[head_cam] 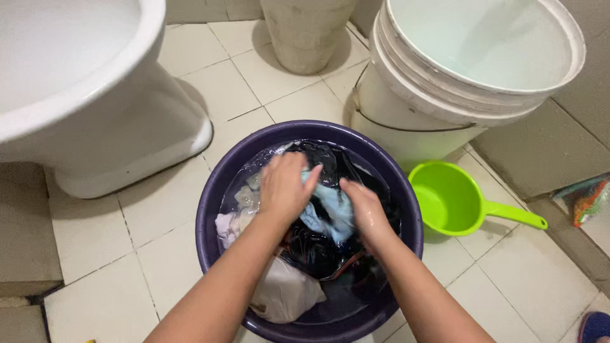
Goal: The person scoops water from a white bucket using a green scoop and pours it into a purple basin containing clothes. They then wash the clothes by hand, scrubbing and wringing them before transferring some items into a separate bucket.
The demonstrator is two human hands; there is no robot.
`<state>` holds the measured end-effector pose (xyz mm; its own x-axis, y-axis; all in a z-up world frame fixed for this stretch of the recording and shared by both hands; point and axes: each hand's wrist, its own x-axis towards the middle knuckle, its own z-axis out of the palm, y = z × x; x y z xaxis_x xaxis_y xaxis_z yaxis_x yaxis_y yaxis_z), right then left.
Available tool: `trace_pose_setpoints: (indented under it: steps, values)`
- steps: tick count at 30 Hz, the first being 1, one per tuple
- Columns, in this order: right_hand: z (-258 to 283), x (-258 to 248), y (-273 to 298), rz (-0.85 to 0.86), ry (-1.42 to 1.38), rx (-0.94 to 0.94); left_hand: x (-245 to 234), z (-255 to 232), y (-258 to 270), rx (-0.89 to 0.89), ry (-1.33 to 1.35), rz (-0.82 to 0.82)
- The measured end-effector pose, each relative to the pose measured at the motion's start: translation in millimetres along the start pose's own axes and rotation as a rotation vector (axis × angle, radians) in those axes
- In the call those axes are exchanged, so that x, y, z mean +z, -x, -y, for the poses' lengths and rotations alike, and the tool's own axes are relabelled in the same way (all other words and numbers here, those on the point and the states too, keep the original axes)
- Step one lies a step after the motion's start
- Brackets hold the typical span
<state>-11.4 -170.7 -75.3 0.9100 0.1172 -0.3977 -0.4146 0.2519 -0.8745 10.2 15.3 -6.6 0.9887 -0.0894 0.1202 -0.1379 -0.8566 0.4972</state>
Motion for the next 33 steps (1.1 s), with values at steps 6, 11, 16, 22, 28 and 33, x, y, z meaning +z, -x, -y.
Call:
trace_pose_setpoints:
  steps: [6,11,16,22,28,33]
  values:
    - [-50.6,10.1,-1.1,0.032,1.287,-0.398,60.6,54.6,40.1,0.108,-0.164,0.005]
    - [-51.7,23.1,-14.5,0.082,1.532,-0.232,77.2,74.5,18.8,0.004,-0.173,0.345]
    - [14.6,34.2,-23.8,-0.046,1.031,-0.094,2.5,40.3,-31.0,-0.113,-0.372,0.535]
    - [44.0,35.6,-30.9,-0.079,-0.406,0.2,-6.2,-4.3,-21.5,-0.245,1.1,0.02]
    - [13.6,66.0,-16.9,-0.115,-0.114,0.219,-3.8,-41.8,-8.2,-0.248,0.496,-0.21]
    - [53.4,75.8,-9.4,0.017,-0.632,0.269,-4.2,-63.0,11.8,0.051,0.505,-0.289]
